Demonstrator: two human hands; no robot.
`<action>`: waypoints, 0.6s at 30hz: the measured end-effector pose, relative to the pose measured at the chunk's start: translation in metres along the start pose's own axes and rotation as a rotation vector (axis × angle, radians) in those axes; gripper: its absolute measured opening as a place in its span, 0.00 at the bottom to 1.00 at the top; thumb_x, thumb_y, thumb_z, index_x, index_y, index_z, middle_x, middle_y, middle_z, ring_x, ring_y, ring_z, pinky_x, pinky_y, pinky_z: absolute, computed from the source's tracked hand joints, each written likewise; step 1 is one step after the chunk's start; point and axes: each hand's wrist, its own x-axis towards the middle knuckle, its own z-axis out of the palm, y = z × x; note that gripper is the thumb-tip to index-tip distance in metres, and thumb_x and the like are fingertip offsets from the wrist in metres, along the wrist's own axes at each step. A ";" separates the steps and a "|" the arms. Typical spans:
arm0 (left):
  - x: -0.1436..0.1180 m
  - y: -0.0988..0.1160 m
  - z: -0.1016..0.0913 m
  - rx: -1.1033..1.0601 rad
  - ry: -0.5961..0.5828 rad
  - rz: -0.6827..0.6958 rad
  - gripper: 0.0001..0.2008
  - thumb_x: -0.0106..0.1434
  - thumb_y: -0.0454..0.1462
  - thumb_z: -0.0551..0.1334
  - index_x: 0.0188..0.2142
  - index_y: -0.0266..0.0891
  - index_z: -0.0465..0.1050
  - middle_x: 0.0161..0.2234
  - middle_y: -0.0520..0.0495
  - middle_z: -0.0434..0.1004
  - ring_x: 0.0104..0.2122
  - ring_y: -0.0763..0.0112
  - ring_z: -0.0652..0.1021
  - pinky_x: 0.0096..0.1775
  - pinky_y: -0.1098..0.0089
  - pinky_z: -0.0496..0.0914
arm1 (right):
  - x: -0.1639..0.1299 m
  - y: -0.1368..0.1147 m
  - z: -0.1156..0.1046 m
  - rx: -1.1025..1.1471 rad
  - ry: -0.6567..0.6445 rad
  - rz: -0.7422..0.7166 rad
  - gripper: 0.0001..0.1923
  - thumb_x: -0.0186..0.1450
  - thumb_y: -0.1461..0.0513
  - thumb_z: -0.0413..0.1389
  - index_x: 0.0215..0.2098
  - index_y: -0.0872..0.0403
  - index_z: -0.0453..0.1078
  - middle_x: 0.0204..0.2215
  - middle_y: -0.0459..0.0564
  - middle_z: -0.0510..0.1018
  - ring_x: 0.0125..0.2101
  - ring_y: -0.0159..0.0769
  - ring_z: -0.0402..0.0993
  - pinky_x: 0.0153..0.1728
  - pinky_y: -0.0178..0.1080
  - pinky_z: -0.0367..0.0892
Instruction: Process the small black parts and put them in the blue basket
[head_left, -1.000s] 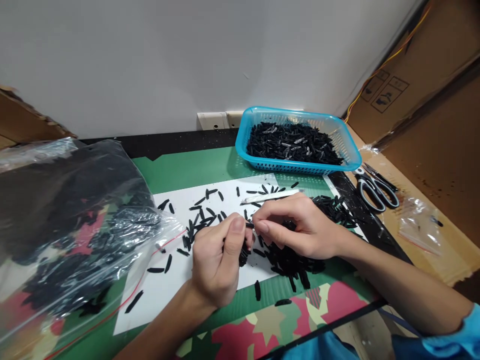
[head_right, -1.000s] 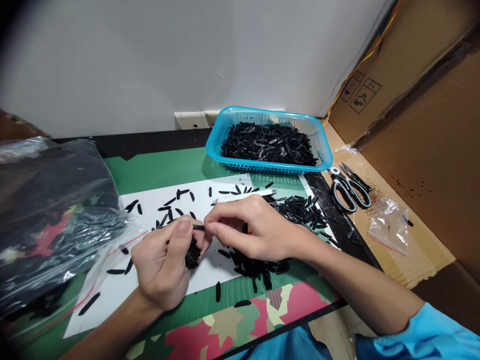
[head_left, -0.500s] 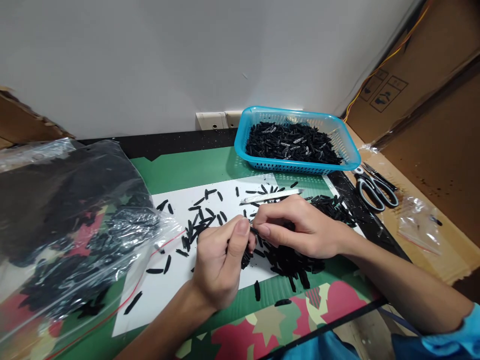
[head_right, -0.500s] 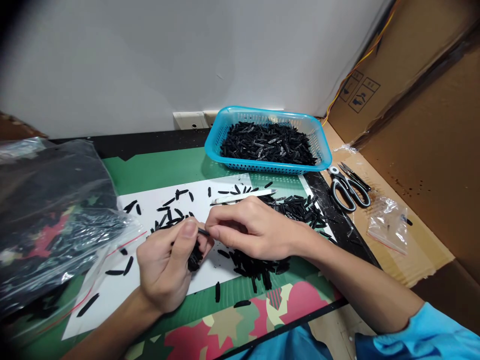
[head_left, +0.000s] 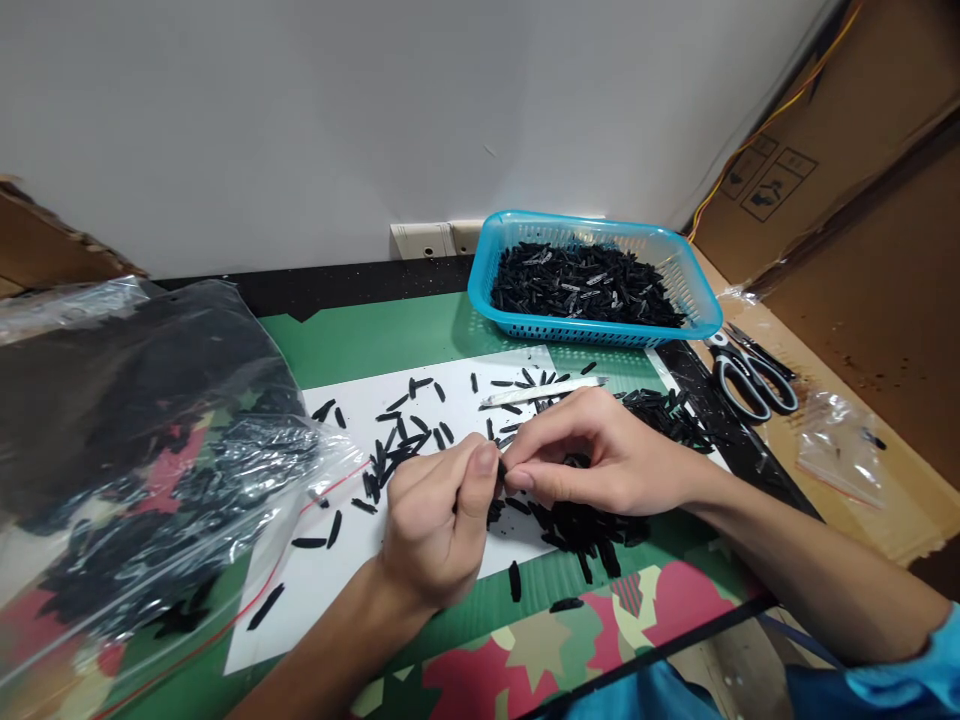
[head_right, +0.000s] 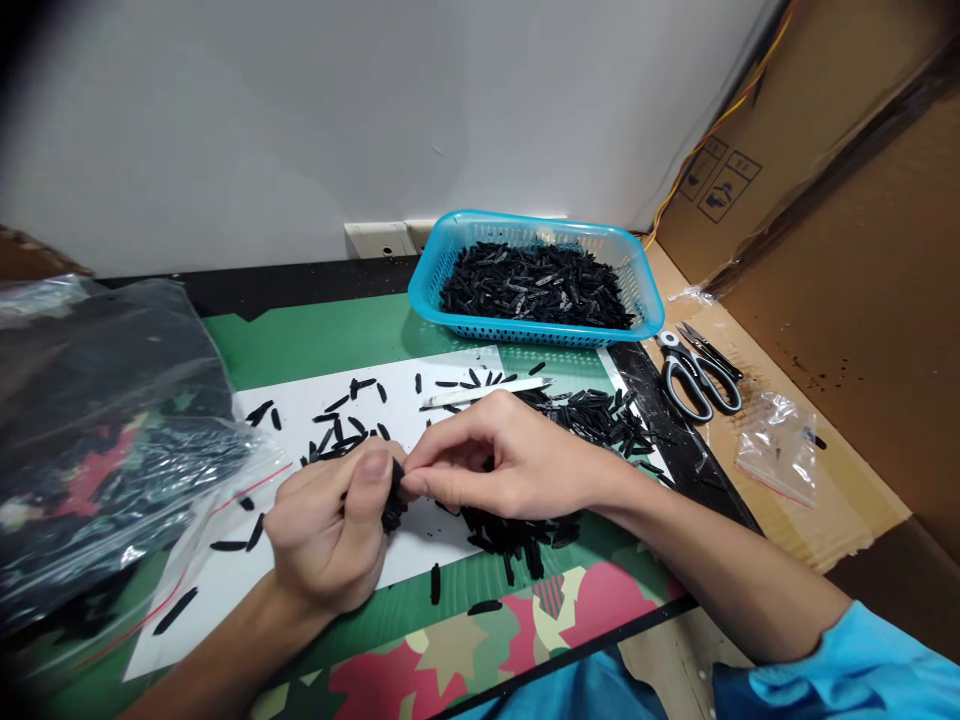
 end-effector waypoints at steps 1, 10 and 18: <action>0.000 -0.001 0.000 0.022 0.011 0.033 0.15 0.71 0.24 0.56 0.29 0.39 0.65 0.23 0.53 0.69 0.21 0.78 0.69 0.24 0.72 0.62 | 0.000 0.000 0.002 0.054 0.003 0.026 0.08 0.69 0.63 0.63 0.37 0.62 0.80 0.23 0.45 0.75 0.22 0.26 0.65 0.22 0.29 0.61; 0.000 -0.007 0.000 0.084 0.102 0.148 0.15 0.67 0.21 0.58 0.28 0.38 0.66 0.22 0.54 0.69 0.21 0.80 0.70 0.25 0.74 0.63 | 0.002 0.003 0.014 0.417 -0.008 0.175 0.13 0.66 0.58 0.68 0.36 0.63 0.78 0.20 0.43 0.73 0.17 0.23 0.61 0.18 0.28 0.57; 0.001 -0.011 -0.001 0.140 0.117 0.228 0.14 0.66 0.23 0.59 0.27 0.40 0.66 0.21 0.53 0.71 0.20 0.75 0.72 0.24 0.72 0.64 | 0.003 -0.003 0.011 0.415 -0.084 0.226 0.14 0.69 0.56 0.65 0.35 0.61 0.76 0.20 0.41 0.70 0.20 0.24 0.60 0.21 0.29 0.54</action>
